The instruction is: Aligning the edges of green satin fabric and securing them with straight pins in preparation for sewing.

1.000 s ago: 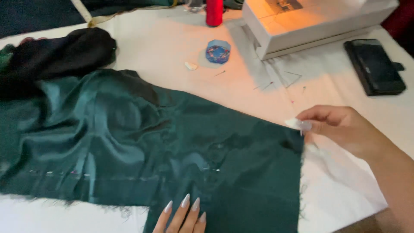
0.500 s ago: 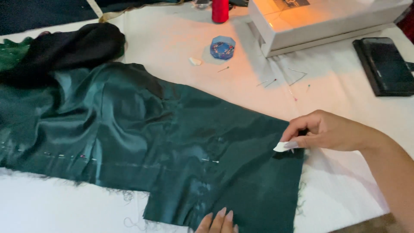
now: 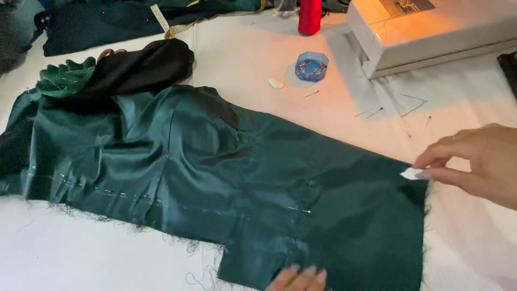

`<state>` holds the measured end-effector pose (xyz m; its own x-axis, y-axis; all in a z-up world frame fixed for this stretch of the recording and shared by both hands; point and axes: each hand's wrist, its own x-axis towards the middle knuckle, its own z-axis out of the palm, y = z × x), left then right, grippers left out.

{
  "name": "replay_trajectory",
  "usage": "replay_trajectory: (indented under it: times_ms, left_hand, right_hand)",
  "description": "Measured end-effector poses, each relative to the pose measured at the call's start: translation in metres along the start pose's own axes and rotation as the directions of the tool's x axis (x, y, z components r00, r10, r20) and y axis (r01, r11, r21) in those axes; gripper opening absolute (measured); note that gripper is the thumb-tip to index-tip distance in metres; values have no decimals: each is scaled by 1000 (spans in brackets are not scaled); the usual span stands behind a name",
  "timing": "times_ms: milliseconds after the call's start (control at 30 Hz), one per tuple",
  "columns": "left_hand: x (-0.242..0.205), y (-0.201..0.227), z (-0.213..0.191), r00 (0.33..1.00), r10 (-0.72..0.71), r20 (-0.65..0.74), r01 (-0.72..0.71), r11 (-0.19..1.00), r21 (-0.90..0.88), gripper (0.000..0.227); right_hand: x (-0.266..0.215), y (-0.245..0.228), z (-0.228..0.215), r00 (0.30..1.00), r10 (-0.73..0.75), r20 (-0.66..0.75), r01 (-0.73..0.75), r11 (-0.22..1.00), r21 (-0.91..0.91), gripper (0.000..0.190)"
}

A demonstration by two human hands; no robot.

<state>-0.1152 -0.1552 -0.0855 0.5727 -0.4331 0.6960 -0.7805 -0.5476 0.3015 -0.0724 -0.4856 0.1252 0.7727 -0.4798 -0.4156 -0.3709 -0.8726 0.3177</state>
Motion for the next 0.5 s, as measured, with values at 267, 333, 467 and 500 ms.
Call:
replay_trajectory:
  times_ms: [267,333,467,500]
  left_hand:
    - [52,-33,-31,945,288,-157,-170,839,516,14]
    - [52,-31,-33,957,246,-154,-137,850,509,16]
    - [54,-26,-41,977,175,-121,-94,865,494,21]
    - [52,-26,-41,977,175,-122,-93,865,493,21]
  right_hand:
    - [-26,-149,20,275,-698,-662,961,214,174,21]
    - [-23,-163,25,234,-671,-703,970,215,117,17]
    - [-20,-176,32,145,-700,-699,980,200,3,21]
    - [-20,-177,33,146,-701,-699,980,201,3,21]
